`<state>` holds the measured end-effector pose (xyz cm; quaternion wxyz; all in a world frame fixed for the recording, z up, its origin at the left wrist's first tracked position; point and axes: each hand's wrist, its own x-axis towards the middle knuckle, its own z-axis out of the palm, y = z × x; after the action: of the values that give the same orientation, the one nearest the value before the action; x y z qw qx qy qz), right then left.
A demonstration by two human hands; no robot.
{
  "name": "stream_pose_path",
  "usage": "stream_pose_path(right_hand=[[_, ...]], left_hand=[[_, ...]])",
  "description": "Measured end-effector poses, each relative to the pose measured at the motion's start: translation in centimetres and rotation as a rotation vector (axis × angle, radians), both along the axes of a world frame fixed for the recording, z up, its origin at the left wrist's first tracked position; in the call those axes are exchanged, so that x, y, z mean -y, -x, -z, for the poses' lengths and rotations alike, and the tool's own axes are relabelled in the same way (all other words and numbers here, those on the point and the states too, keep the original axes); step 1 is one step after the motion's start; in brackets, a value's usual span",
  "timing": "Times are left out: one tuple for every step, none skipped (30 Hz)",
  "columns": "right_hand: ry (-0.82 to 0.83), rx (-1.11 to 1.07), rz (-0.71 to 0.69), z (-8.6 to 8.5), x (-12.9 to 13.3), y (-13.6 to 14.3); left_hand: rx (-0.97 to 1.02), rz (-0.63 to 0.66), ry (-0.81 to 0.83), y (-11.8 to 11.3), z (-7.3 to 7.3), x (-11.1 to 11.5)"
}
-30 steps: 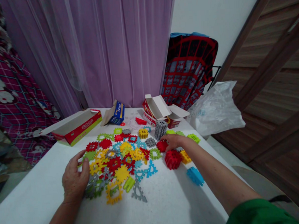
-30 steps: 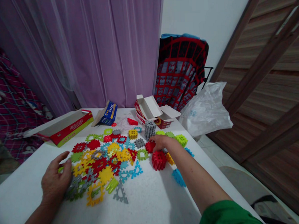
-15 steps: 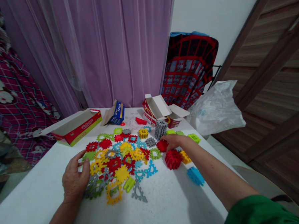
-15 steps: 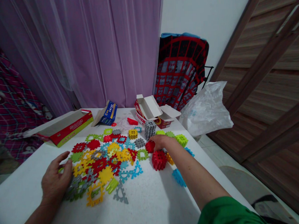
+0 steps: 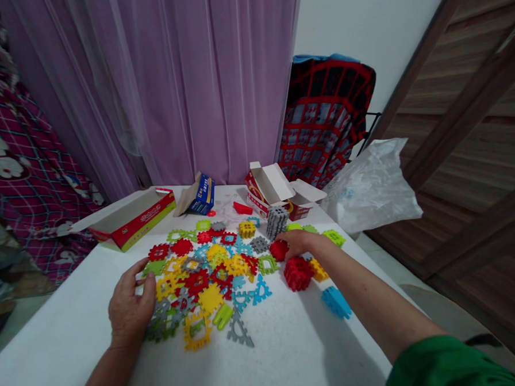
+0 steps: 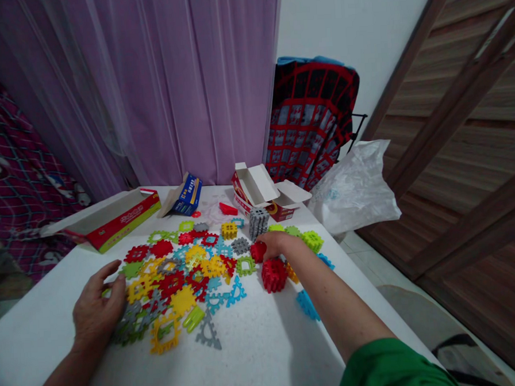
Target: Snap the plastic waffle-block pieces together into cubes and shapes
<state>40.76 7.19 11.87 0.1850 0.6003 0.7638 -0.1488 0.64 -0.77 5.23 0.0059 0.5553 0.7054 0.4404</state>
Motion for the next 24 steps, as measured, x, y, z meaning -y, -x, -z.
stream_pose_path(right_hand=[[-0.002, 0.0, 0.002, 0.0, 0.0, 0.0], [-0.002, 0.0, 0.003, 0.0, 0.0, 0.1], [-0.001, -0.001, 0.004, -0.1, 0.0, 0.1], [0.001, -0.004, 0.008, -0.2, 0.0, 0.1], [0.001, -0.013, 0.016, -0.4, 0.1, 0.0], [-0.001, -0.029, 0.024, -0.7, 0.1, -0.1], [-0.009, -0.048, 0.03, -1.1, 0.1, -0.3], [-0.025, -0.067, 0.036, -1.6, 0.2, -0.6], [-0.052, -0.082, 0.04, -2.2, 0.3, -0.8], [-0.094, -0.095, 0.042, -2.8, 0.5, -1.1], [-0.151, -0.112, 0.046, -3.3, 0.8, -1.3], [-0.221, -0.143, 0.053, -3.8, 1.2, -1.3], [-0.301, -0.197, 0.066, -4.1, 1.8, -1.2], [-0.386, -0.279, 0.085, -4.2, 2.4, -0.8], [-0.468, -0.387, 0.112, -3.9, 3.2, -0.2], [-0.54, -0.512, 0.147, -3.4, 4.1, 0.7], [-0.6, -0.645, 0.196, -2.6, 5.1, 1.9], [-0.638, -0.781, 0.25, -1.5, 6.2, 3.3], [-0.659, -0.892, 0.301, -0.2, 7.3, 4.8], [-0.669, -0.968, 0.343, 1.2, 8.4, 6.5], [-0.671, -1.019, 0.368, 2.7, 9.5, 8.1], [-0.671, -1.064, 0.394, 4.2, 10.4, 9.7], [-0.676, -1.105, 0.43, 5.5, 11.3, 11.1], [-0.671, -1.134, 0.452, 6.7, 12.0, 12.2]], left_hand=[[0.001, 0.002, -0.002, 0.0, 0.0, 0.0], [0.001, 0.005, -0.006, 0.0, 0.0, 0.0], [0.002, 0.008, -0.011, 0.0, 0.0, 0.1], [0.002, 0.009, -0.018, 0.0, 0.0, 0.1], [0.003, 0.008, -0.02, 0.0, 0.0, 0.0], [0.006, 0.005, -0.019, 0.0, 0.0, 0.0], [0.008, 0.003, -0.015, 0.0, 0.0, 0.0], [0.009, 0.001, -0.009, 0.0, 0.0, 0.0], [0.009, -0.001, -0.003, 0.0, 0.0, 0.0], [0.009, 0.001, 0.003, 0.0, 0.0, 0.0], [0.008, 0.001, 0.006, 0.0, 0.0, -0.1], [0.007, 0.001, 0.007, 0.1, 0.0, -0.1], [0.008, -0.001, 0.008, 0.2, 0.1, -0.1], [0.009, -0.001, 0.013, 0.2, 0.2, -0.2], [0.013, 0.002, 0.019, 0.3, 0.3, -0.2], [0.019, 0.007, 0.026, 0.3, 0.4, -0.3], [0.026, 0.014, 0.03, 0.4, 0.5, -0.4], [0.033, 0.025, 0.031, 0.4, 0.7, -0.4], [0.035, 0.038, 0.029, 0.5, 0.9, -0.5], [0.031, 0.052, 0.025, 0.6, 1.0, -0.6], [0.019, 0.066, 0.021, 0.7, 1.2, -0.7], [-0.001, 0.08, 0.017, 0.8, 1.4, -0.9], [-0.027, 0.093, 0.013, 1.0, 1.6, -1.0], [-0.057, 0.108, 0.007, 1.1, 1.7, -1.1]])
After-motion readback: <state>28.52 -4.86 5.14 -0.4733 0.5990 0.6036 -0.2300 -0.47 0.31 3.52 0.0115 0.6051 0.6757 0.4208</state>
